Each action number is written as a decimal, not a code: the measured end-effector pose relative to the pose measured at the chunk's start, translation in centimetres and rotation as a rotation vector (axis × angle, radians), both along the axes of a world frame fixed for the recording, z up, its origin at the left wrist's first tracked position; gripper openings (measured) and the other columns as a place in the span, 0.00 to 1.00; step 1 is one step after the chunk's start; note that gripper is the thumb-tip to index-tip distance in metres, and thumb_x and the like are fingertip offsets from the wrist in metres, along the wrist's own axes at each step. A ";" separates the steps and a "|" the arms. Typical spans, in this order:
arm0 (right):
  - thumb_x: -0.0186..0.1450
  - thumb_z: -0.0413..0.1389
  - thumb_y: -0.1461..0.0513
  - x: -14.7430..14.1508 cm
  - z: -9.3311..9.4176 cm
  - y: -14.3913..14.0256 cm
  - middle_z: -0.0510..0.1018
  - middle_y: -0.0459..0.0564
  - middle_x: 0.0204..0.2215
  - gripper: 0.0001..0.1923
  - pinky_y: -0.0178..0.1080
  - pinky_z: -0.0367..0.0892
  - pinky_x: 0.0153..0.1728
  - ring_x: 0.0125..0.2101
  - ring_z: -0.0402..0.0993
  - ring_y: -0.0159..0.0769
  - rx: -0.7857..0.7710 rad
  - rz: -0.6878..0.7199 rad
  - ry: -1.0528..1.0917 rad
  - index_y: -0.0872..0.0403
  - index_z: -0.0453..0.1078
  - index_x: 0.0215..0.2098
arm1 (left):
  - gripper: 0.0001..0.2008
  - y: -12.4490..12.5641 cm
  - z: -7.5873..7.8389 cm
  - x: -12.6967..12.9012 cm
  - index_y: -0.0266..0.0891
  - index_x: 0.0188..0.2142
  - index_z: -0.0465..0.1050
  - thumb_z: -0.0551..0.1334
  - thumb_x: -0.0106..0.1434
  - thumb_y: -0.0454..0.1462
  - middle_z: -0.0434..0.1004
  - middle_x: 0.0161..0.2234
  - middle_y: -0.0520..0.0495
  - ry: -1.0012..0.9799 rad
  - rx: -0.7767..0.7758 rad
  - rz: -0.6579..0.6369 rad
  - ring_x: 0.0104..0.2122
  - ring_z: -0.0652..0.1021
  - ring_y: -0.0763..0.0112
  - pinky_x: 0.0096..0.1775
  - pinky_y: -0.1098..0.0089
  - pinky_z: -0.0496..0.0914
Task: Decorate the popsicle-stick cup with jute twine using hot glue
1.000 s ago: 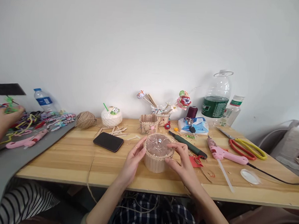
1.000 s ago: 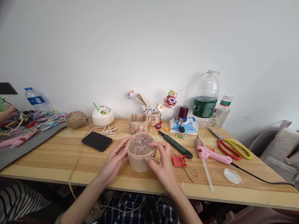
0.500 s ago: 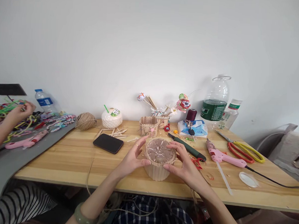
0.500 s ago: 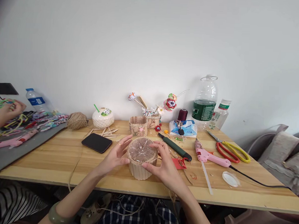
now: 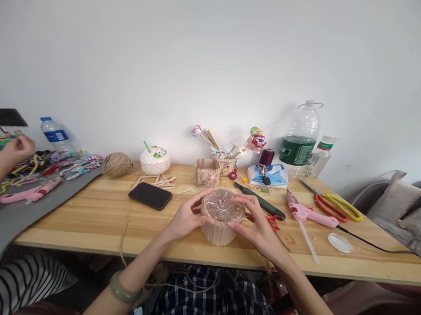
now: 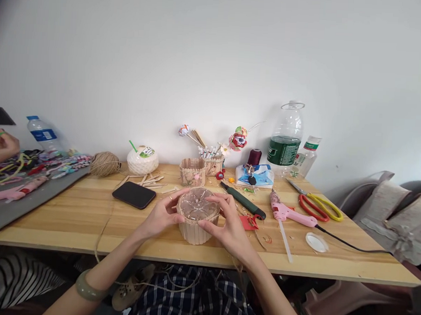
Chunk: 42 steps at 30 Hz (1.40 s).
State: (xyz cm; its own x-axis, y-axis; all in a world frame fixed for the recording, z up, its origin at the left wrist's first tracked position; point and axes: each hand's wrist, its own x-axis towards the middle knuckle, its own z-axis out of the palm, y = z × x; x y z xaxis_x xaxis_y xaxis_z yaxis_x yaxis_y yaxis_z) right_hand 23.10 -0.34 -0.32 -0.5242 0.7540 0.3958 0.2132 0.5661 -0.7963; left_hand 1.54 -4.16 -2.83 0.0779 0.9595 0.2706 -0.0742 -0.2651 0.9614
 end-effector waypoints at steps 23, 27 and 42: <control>0.61 0.53 0.45 0.0 -0.6 -1.0 0.54 0.52 0.56 0.23 0.50 0.59 0.56 0.62 0.50 0.47 -0.169 0.113 0.036 0.44 0.62 0.51 | 0.41 -0.1 0.8 -1.2 0.43 0.57 0.63 0.74 0.44 0.43 0.65 0.59 0.38 0.043 0.050 -0.111 0.57 0.68 0.49 0.57 0.54 0.62; 0.60 0.57 0.49 -0.7 -1.1 -1.5 0.59 0.51 0.50 0.17 0.49 0.63 0.52 0.57 0.56 0.46 -0.089 -0.052 0.068 0.45 0.67 0.44 | 0.39 -0.2 1.6 -2.1 0.45 0.58 0.65 0.73 0.46 0.38 0.64 0.61 0.41 0.035 0.050 -0.127 0.60 0.64 0.50 0.60 0.54 0.58; 0.55 0.58 0.43 -0.9 -1.3 -2.4 0.57 0.53 0.57 0.27 0.48 0.67 0.50 0.60 0.53 0.48 -0.197 0.017 0.102 0.44 0.68 0.49 | 0.46 -2.7 0.7 1.4 0.48 0.59 0.60 0.75 0.41 0.47 0.38 0.68 0.43 0.234 0.119 0.189 0.66 0.43 0.48 0.64 0.52 0.43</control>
State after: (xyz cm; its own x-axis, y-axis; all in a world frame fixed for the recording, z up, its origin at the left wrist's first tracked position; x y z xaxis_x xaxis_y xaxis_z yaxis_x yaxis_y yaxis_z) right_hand 22.21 -2.77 -1.58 -0.5021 0.8137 0.2928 0.1183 0.4000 -0.9088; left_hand 2.91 -6.89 -2.12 -0.0252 0.9255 0.3778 0.2063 -0.3650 0.9079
